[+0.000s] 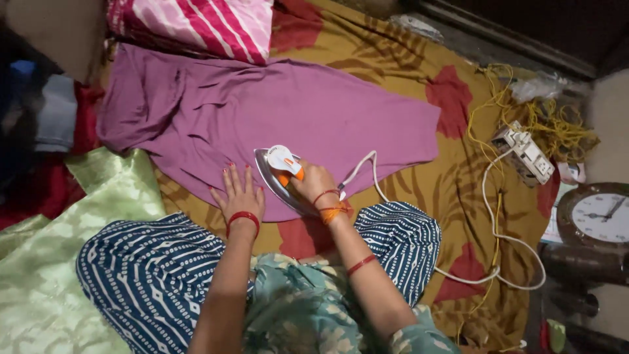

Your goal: Ironing and folding a purple garment on a bed.

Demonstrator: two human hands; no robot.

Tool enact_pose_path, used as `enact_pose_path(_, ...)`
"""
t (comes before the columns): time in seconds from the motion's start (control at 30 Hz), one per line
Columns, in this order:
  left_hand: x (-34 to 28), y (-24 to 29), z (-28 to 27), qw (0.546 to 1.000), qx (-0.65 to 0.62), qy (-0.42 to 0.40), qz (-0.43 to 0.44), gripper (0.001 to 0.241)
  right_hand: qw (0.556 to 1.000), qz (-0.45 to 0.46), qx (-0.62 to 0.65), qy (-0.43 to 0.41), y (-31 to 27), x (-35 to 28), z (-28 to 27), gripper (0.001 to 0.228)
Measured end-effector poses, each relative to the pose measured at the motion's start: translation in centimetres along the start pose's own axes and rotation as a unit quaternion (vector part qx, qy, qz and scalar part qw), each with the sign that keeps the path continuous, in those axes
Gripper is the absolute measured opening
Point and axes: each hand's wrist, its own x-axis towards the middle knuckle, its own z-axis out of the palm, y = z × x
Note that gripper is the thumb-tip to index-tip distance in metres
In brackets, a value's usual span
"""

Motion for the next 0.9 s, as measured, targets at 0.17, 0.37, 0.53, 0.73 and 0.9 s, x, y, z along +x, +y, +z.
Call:
enact_pose_path(0.17,0.0,-0.1,0.6,1.000,0.006,0.026,-0.002,0.073,1.000,0.010,-0.012,-0.005,0.5,3.2,-0.2,0.041)
enact_pose_path(0.37,-0.7,-0.1,0.0,0.998,0.022,0.050,0.020,0.069,1.000,0.001,-0.013,0.020,0.7,3.8,-0.3,0.037)
enact_pose_path(0.53,-1.1,0.8,-0.1,0.996,0.049,0.028,0.067,0.066,0.999,0.032,-0.011,0.018,1.8,0.5,0.4,0.038)
enact_pose_path(0.73,-0.7,1.4,1.4,0.993,0.052,-0.031,0.105,0.068,0.999,0.036,-0.017,0.023,1.7,-2.0,-1.0,0.037)
enact_pose_path(0.9,-0.1,1.8,0.8,0.994,0.049,-0.008,0.100,0.069,0.998,0.053,-0.040,0.008,2.4,1.1,-1.8,0.035)
